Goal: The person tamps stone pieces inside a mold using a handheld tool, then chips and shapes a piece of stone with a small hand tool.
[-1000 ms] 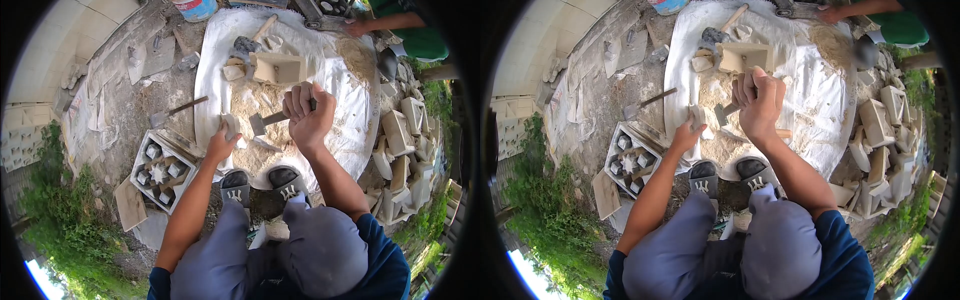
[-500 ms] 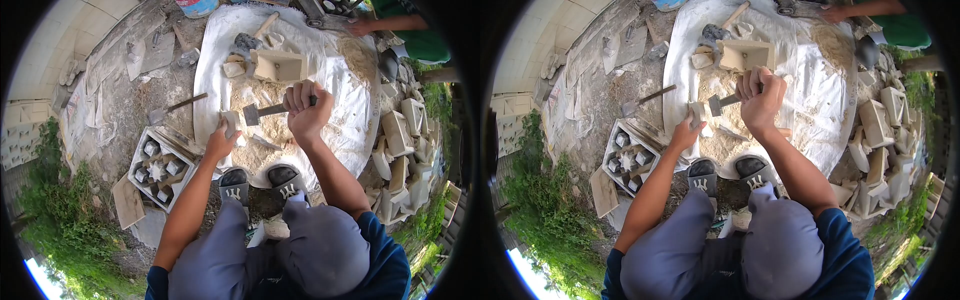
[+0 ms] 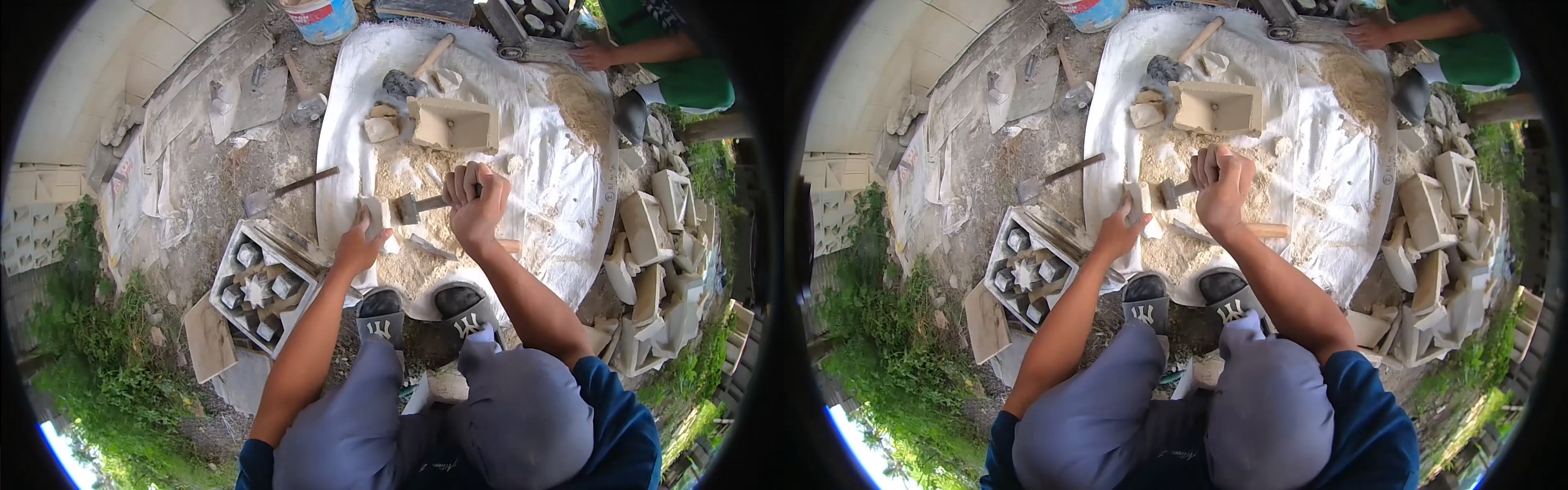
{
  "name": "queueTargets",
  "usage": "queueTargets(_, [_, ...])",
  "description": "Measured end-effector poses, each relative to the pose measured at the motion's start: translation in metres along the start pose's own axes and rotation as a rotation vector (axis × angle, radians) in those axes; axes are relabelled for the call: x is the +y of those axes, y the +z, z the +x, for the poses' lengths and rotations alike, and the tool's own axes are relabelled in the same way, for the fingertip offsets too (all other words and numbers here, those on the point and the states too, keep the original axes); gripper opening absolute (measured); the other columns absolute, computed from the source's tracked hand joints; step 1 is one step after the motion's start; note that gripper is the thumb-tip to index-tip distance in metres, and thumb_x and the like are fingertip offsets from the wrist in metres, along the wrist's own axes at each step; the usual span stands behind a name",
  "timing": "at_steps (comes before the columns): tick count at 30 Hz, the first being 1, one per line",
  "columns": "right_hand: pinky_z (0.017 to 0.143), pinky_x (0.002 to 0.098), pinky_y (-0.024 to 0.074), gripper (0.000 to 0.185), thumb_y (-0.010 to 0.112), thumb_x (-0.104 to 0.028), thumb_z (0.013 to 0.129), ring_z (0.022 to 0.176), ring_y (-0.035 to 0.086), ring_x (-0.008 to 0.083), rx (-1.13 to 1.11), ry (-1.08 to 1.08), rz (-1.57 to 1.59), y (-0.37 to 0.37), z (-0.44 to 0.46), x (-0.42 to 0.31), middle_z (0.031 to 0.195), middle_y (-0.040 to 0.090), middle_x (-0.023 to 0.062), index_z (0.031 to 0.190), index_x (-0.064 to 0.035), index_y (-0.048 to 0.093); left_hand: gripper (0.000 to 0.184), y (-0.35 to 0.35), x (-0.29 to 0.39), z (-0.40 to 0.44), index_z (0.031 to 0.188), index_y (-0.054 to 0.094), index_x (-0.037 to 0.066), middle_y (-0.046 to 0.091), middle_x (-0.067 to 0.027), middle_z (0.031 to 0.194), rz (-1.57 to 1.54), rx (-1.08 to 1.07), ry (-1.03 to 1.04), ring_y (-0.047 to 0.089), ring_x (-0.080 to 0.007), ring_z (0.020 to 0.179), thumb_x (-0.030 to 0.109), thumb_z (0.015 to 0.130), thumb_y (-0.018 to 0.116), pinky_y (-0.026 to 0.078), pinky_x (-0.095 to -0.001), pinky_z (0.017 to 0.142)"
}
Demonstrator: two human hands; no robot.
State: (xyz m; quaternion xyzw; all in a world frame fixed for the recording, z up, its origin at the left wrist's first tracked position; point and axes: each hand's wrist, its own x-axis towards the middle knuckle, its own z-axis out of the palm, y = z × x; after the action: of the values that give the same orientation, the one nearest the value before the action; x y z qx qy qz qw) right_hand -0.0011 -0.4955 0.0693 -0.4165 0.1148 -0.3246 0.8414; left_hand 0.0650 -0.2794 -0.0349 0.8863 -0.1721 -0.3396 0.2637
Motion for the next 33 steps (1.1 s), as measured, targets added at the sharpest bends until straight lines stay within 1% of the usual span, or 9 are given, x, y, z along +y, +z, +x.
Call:
queueTargets(7, [0.044,0.0288,0.0209,0.038,0.038,-0.022,0.093,0.045,0.022,0.0115,0.084,0.063,0.109,0.009,0.013,-0.07,0.05,0.027,-0.0007,0.058,-0.012,0.03,0.092,0.006,-0.009,0.001,0.151,0.026,-0.01,0.032,-0.0286,0.156,-0.045,0.048,0.053,0.035,-0.0389,0.144,0.052,0.092,0.061,0.033,-0.039,0.116])
queueTargets(10, [0.044,0.0292,0.0208,0.037,0.038,-0.021,0.093,0.045,0.022,0.0112,0.046,0.0,0.028,-0.005,0.0,-0.001,0.05,0.028,-0.0013,0.058,-0.0129,0.03,0.091,0.001,0.002,-0.002,0.15,0.027,-0.011,0.034,-0.0301,0.154,-0.007,0.033,0.029,0.036,-0.0396,0.143,0.051,0.093,0.061,0.033,-0.039,0.116])
queueTargets(14, [0.044,0.0295,0.0206,0.037,0.039,-0.021,0.092,0.045,0.021,0.0109,0.053,0.009,0.041,-0.007,0.004,-0.012,0.05,0.027,-0.0018,0.058,-0.0134,0.029,0.089,0.0,-0.002,-0.001,0.15,0.027,-0.01,0.035,-0.0308,0.153,-0.015,-0.031,-0.015,0.037,-0.0398,0.142,0.049,0.094,0.061,0.034,-0.0386,0.115])
queueTargets(18, [0.044,0.0294,0.0194,0.039,0.038,-0.027,0.093,0.045,0.02,0.0108,0.131,0.074,0.133,0.005,0.015,-0.071,0.05,0.025,-0.0023,0.058,-0.0139,0.028,0.089,0.008,-0.012,0.001,0.151,0.028,-0.009,0.035,-0.0299,0.154,-0.033,0.036,0.046,0.037,-0.0386,0.142,0.051,0.093,0.061,0.034,-0.038,0.115])
queueTargets(23, [0.044,0.0302,0.0193,0.044,0.041,-0.027,0.097,0.046,0.023,0.0112,0.092,0.047,0.157,-0.011,-0.004,-0.008,0.051,0.025,-0.0006,0.058,-0.0121,0.028,0.091,0.001,-0.003,0.006,0.15,0.028,-0.01,0.034,-0.028,0.155,-0.029,0.001,0.015,0.037,-0.0376,0.143,0.053,0.093,0.06,0.033,-0.0378,0.116])
queueTargets(26, [0.043,0.0293,0.0193,0.042,0.04,-0.026,0.097,0.045,0.022,0.011,0.161,0.077,0.126,-0.001,0.002,-0.028,0.051,0.026,-0.0006,0.058,-0.0121,0.029,0.093,0.01,-0.017,0.006,0.153,0.026,-0.004,0.053,-0.0309,0.139,0.021,0.044,0.025,0.053,-0.0406,0.129,0.057,0.092,0.06,0.043,-0.0392,0.106])
queueTargets(28, [0.042,0.0285,0.0188,0.041,0.039,-0.026,0.095,0.044,0.02,0.0108,0.171,0.065,0.139,0.005,0.011,-0.058,0.049,0.025,-0.0017,0.057,-0.0133,0.028,0.09,0.002,-0.006,0.0,0.151,0.028,-0.009,0.034,-0.0259,0.156,-0.04,0.01,0.036,0.04,-0.0378,0.141,0.054,0.093,0.058,0.035,-0.0382,0.115])
queueTargets(30, [0.043,0.0289,0.0187,0.042,0.04,-0.028,0.095,0.044,0.02,0.0106,0.108,0.063,0.145,0.0,0.011,-0.068,0.049,0.025,-0.0023,0.057,-0.0135,0.029,0.091,0.001,-0.003,-0.003,0.151,0.028,-0.009,0.034,-0.0259,0.156,-0.028,-0.003,0.006,0.04,-0.038,0.141,0.055,0.093,0.059,0.035,-0.0383,0.114])
queueTargets(33, [0.044,0.0296,0.0185,0.043,0.041,-0.03,0.096,0.046,0.021,0.0116,0.092,0.047,0.099,-0.008,-0.005,-0.018,0.051,0.026,-0.001,0.058,-0.0125,0.03,0.092,0.0,0.001,-0.004,0.151,0.028,-0.009,0.034,-0.0261,0.155,-0.014,-0.013,-0.016,0.042,-0.0382,0.14,0.055,0.093,0.059,0.036,-0.0382,0.114])
